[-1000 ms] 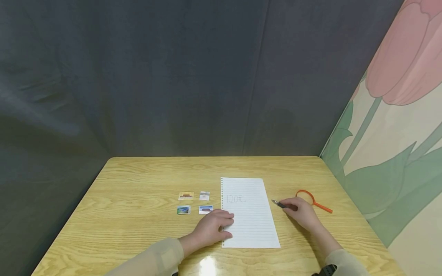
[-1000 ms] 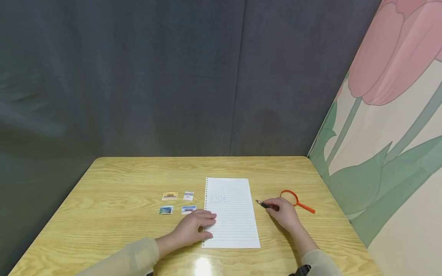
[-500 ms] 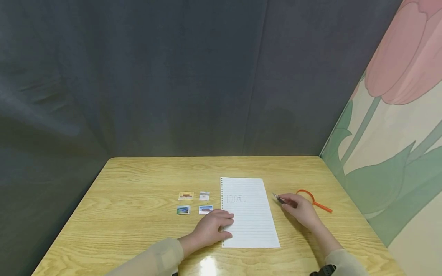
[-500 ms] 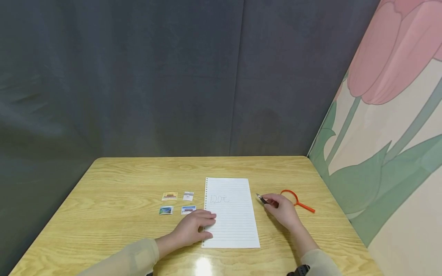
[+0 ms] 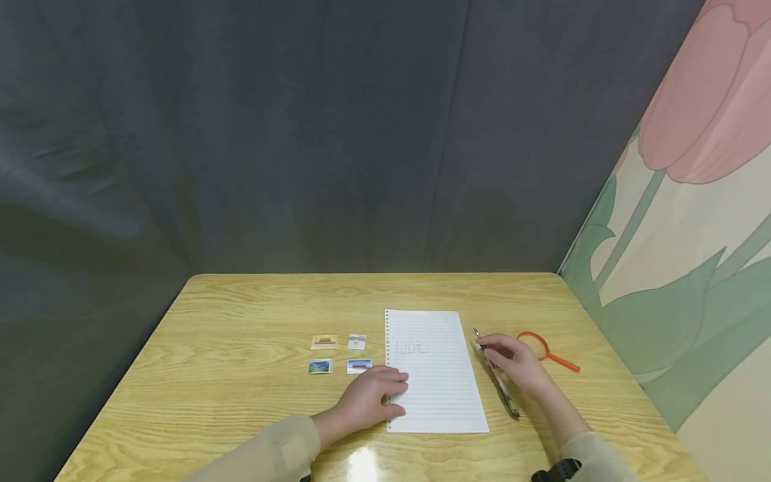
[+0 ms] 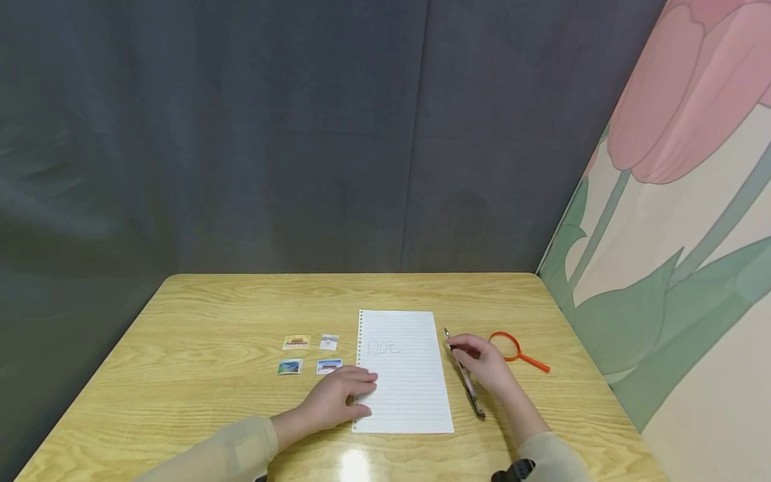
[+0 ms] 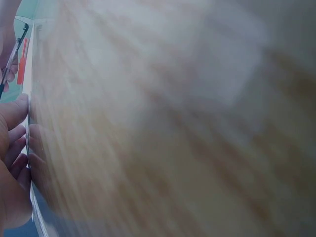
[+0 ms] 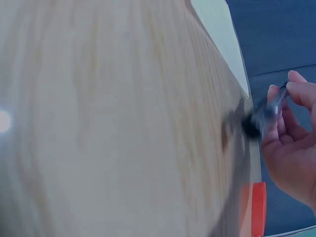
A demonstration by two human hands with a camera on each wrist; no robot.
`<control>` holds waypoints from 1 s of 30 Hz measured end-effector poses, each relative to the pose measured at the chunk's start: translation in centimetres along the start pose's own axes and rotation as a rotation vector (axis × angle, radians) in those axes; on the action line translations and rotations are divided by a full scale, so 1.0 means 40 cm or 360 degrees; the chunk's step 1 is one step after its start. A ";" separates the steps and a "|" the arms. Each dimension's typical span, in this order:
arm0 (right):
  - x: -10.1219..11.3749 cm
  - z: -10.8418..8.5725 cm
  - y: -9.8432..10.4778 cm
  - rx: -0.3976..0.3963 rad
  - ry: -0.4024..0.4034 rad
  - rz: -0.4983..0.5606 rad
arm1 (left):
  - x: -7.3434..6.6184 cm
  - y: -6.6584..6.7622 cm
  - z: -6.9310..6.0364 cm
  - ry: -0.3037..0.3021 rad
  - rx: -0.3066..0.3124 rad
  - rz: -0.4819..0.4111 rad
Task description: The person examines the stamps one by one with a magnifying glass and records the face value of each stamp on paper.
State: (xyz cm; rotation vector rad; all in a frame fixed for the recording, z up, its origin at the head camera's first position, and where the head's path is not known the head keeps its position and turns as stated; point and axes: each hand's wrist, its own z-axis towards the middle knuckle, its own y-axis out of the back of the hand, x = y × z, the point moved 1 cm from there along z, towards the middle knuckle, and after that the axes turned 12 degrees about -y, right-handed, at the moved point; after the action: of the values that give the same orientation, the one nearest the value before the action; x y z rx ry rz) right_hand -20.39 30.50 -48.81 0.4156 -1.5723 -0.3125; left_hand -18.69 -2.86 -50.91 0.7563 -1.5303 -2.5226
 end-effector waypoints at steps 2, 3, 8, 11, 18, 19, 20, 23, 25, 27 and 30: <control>-0.002 0.003 -0.004 0.0063 -0.0037 0.0126 | 0.000 0.000 0.001 0.0008 0.0006 -0.0003; -0.003 0.005 -0.006 0.0089 -0.0059 0.0174 | 0.000 0.000 0.001 0.0004 0.0004 0.0001; -0.011 0.021 -0.013 0.0291 -0.0073 0.0532 | -0.002 0.000 0.000 0.0015 0.0014 0.0010; -0.011 0.027 -0.018 0.0462 -0.0031 0.0783 | -0.002 0.000 0.001 0.0029 0.0021 0.0002; 0.016 0.025 -0.046 0.0623 0.0086 0.1234 | -0.001 -0.001 -0.001 0.0046 0.0015 -0.0014; 0.017 0.027 -0.051 0.0609 0.0102 0.1260 | -0.001 -0.001 -0.002 0.0046 0.0014 -0.0017; 0.017 0.030 -0.056 0.0579 0.0091 0.1272 | 0.000 -0.001 -0.002 0.0045 0.0012 -0.0018; 0.017 0.039 -0.069 0.0437 0.0048 0.1207 | 0.000 0.000 -0.001 0.0039 0.0010 -0.0012; 0.018 0.045 -0.075 0.0335 -0.0029 0.1098 | 0.000 0.000 -0.001 0.0034 0.0009 -0.0008; 0.021 0.051 -0.081 0.0238 -0.0105 0.0932 | 0.000 0.000 0.000 0.0032 0.0012 -0.0001; 0.026 0.060 -0.089 0.0140 -0.0188 0.0676 | 0.000 0.000 0.000 0.0020 0.0012 0.0012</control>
State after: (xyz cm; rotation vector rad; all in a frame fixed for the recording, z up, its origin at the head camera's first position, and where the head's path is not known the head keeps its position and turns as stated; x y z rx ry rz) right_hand -22.56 26.71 -49.57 0.1239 -1.7481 0.0607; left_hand -18.70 -2.87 -50.91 0.7646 -1.5370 -2.5031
